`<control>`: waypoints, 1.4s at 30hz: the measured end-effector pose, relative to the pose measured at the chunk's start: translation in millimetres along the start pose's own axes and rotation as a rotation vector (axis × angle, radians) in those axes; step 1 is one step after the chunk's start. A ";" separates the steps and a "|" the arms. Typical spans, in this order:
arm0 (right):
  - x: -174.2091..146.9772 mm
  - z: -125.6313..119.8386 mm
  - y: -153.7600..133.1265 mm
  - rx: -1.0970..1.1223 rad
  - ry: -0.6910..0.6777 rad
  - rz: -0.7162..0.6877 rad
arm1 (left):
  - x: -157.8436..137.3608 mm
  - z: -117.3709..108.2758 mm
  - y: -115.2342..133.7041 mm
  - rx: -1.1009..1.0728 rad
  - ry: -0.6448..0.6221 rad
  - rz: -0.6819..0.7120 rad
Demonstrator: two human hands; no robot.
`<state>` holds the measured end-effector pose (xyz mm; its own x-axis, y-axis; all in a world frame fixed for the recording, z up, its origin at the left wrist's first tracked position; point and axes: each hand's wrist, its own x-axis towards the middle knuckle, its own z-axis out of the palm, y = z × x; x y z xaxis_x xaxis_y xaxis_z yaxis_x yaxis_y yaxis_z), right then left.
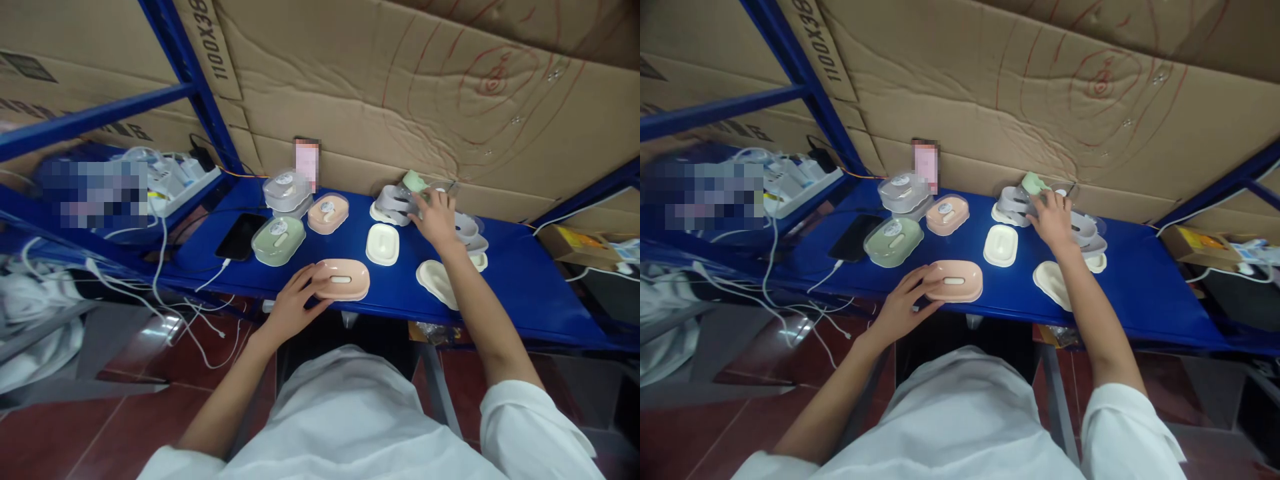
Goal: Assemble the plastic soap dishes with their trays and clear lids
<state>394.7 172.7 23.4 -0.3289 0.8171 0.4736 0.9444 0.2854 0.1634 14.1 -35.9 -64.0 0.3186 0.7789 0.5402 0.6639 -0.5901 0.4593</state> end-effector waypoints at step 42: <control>-11.0 20.4 -20.3 0.197 -0.001 -0.102 | 1.3 2.8 2.4 0.055 0.010 -0.026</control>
<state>379.1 168.1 -2.8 -0.4228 0.7793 0.4625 0.8877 0.4589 0.0383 18.0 -35.7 -64.1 0.2940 0.7914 0.5360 0.7083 -0.5569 0.4338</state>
